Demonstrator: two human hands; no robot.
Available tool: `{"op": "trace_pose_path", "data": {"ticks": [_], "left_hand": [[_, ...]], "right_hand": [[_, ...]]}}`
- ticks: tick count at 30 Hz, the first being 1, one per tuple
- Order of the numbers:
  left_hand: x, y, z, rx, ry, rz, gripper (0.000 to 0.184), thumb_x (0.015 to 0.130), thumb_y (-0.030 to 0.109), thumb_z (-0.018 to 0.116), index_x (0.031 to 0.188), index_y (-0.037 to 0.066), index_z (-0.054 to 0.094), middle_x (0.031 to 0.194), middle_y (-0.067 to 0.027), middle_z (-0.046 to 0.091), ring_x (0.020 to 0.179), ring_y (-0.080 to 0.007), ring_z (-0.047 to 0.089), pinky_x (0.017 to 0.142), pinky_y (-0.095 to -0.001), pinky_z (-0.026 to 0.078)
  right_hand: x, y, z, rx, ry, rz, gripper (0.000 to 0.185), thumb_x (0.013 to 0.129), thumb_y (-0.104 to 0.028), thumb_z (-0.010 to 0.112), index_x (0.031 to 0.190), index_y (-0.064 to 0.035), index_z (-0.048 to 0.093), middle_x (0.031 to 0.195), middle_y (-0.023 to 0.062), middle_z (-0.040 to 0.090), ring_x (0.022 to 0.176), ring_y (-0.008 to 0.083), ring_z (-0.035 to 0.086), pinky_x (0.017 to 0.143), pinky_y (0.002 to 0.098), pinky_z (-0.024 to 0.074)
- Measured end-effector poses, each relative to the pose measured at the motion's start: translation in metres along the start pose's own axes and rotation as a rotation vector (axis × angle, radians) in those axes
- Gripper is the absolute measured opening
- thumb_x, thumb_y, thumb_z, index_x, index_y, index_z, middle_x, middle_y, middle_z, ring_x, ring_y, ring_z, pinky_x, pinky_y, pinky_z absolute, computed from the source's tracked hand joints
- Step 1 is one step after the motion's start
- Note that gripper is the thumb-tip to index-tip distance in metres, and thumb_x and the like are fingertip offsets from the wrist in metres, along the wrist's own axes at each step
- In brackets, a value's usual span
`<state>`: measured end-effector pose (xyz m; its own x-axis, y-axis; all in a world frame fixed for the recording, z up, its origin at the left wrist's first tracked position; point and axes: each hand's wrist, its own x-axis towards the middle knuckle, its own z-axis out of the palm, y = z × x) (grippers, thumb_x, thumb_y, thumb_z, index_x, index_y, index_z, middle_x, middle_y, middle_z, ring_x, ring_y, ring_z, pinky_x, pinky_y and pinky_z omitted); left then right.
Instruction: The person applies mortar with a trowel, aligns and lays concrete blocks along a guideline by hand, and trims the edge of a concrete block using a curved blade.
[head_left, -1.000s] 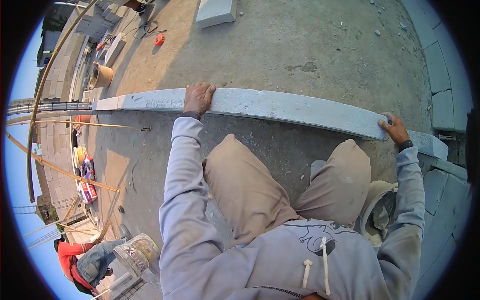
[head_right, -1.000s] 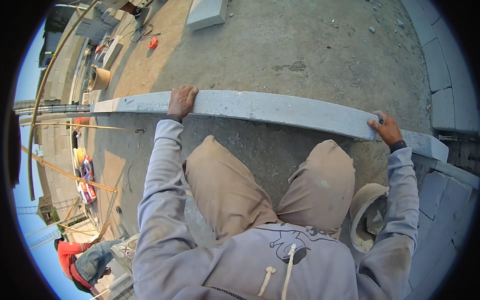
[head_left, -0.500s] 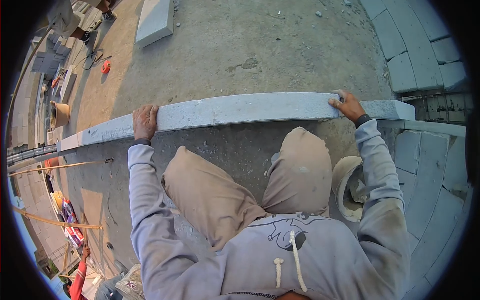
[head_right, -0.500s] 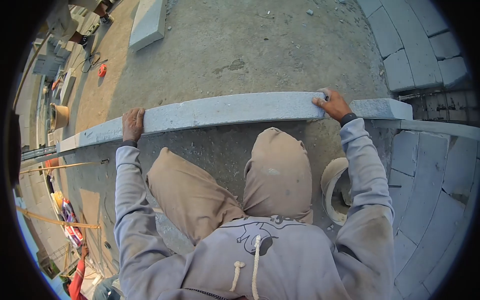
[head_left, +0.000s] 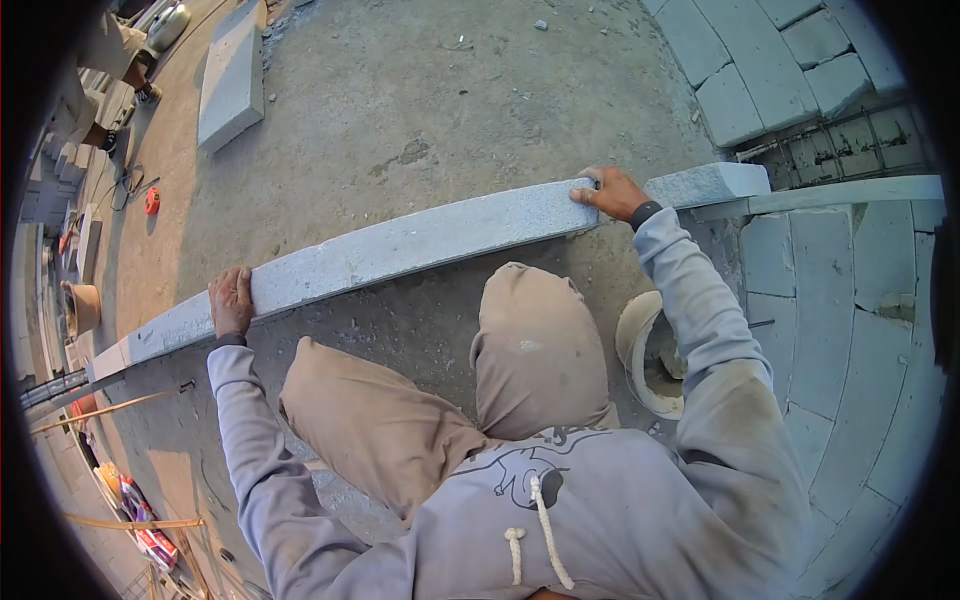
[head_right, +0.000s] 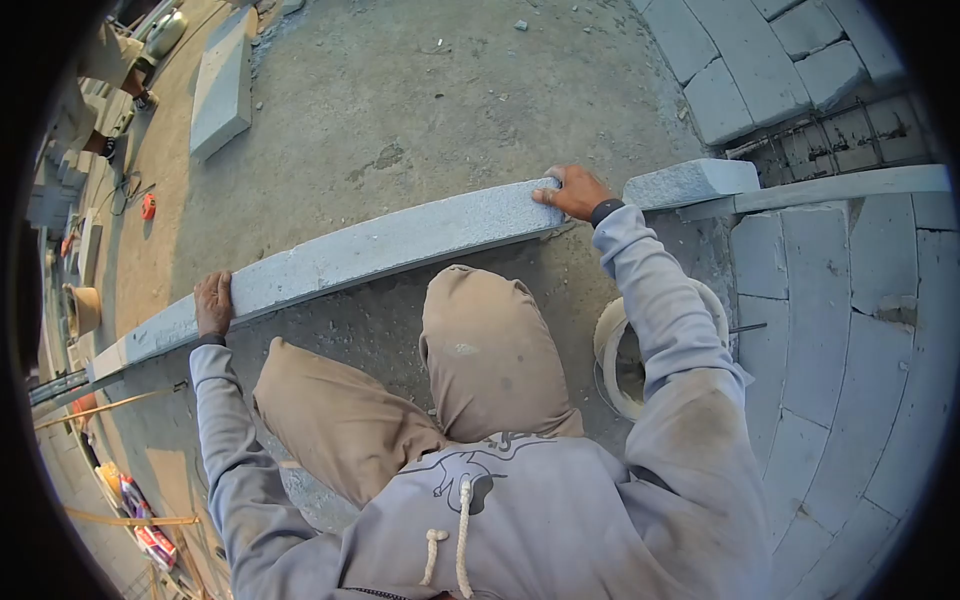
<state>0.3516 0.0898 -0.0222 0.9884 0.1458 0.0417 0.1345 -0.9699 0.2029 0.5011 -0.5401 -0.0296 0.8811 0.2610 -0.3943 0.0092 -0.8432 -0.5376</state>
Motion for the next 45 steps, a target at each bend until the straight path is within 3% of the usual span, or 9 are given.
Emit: {"op": "trace_pose_path", "data": {"ticks": [9,14,18,24,28,35,36,40,45], "left_hand": [[0.006,-0.020,0.005,-0.001,-0.107,-0.020,0.033,0.098,0.032,0.042,0.094,0.004,0.060,0.095,-0.0156,0.058,0.094,-0.0353,0.051,0.086,-0.0422,0.038],[0.009,-0.031,0.007,-0.036,-0.118,0.020,0.034,0.098,0.033,0.042,0.094,0.004,0.059,0.094,-0.0161,0.057,0.091,-0.0358,0.051,0.082,-0.0419,0.038],[0.009,-0.023,0.003,-0.130,-0.109,-0.053,0.040,0.099,0.035,0.039,0.093,0.002,0.061,0.090,-0.0169,0.058,0.088,-0.0341,0.052,0.080,-0.0410,0.039],[0.012,-0.022,0.006,-0.224,-0.096,-0.103,0.047,0.100,0.038,0.040,0.091,-0.002,0.063,0.084,-0.0157,0.060,0.080,-0.0287,0.056,0.075,-0.0368,0.042],[0.014,-0.007,-0.002,-0.174,-0.118,-0.130,0.046,0.099,0.038,0.043,0.091,-0.003,0.063,0.083,-0.0141,0.060,0.080,-0.0264,0.056,0.076,-0.0354,0.043],[0.013,0.001,-0.007,-0.159,-0.140,-0.215,0.045,0.098,0.039,0.044,0.092,-0.001,0.064,0.087,-0.0158,0.062,0.085,-0.0282,0.057,0.079,-0.0355,0.043],[0.014,-0.001,-0.006,-0.143,-0.146,-0.215,0.044,0.098,0.038,0.044,0.092,-0.001,0.064,0.087,-0.0163,0.062,0.086,-0.0291,0.057,0.080,-0.0361,0.043],[0.015,-0.003,-0.005,-0.097,-0.166,-0.227,0.042,0.097,0.037,0.044,0.093,0.001,0.065,0.090,-0.0175,0.062,0.089,-0.0316,0.056,0.082,-0.0385,0.042],[0.014,0.017,-0.012,-0.071,-0.169,-0.231,0.041,0.098,0.036,0.043,0.090,0.002,0.065,0.088,-0.0166,0.061,0.090,-0.0338,0.054,0.083,-0.0410,0.041]], "right_hand": [[-0.004,-0.005,-0.001,-0.129,-0.019,0.010,0.063,0.080,-0.047,0.065,0.122,-0.0009,0.056,0.116,0.0250,0.060,0.109,0.0388,0.057,0.095,0.0428,0.0434],[-0.025,0.010,-0.043,-0.146,0.181,-0.004,0.062,0.082,-0.046,0.064,0.126,-0.0043,0.052,0.115,0.0245,0.060,0.110,0.0390,0.056,0.094,0.0435,0.0439],[-0.031,0.076,-0.103,-0.467,0.339,0.202,0.062,0.080,-0.036,0.070,0.131,-0.0089,0.047,0.121,0.0194,0.057,0.113,0.0370,0.054,0.094,0.0431,0.0446],[-0.028,0.130,-0.148,-0.918,-0.014,0.383,0.078,0.069,-0.028,0.081,0.136,-0.0141,0.042,0.137,0.0151,0.045,0.131,0.0329,0.037,0.104,0.0455,0.0357],[-0.012,0.170,-0.141,-1.179,-0.195,0.333,0.043,0.092,-0.019,0.049,0.134,-0.0214,0.045,0.134,0.0089,0.047,0.131,0.0293,0.038,0.107,0.0574,0.0253],[0.005,0.183,-0.142,-1.272,-0.339,0.228,0.030,0.094,-0.022,0.043,0.123,-0.0192,0.053,0.120,0.0082,0.057,0.117,0.0271,0.054,0.100,0.0548,0.0371],[0.003,0.184,-0.141,-1.231,-0.281,0.195,0.027,0.088,-0.018,0.053,0.115,-0.0153,0.054,0.112,0.0089,0.060,0.109,0.0273,0.058,0.093,0.0478,0.0448],[-0.005,0.180,-0.149,-1.229,-0.256,0.060,0.049,0.068,-0.008,0.073,0.113,-0.0083,0.054,0.108,0.0129,0.060,0.105,0.0284,0.059,0.088,0.0401,0.0484],[0.009,0.169,-0.162,-1.178,-0.247,0.054,0.064,0.057,-0.010,0.077,0.114,-0.0034,0.049,0.106,0.0146,0.058,0.101,0.0301,0.059,0.082,0.0384,0.0503]]}}
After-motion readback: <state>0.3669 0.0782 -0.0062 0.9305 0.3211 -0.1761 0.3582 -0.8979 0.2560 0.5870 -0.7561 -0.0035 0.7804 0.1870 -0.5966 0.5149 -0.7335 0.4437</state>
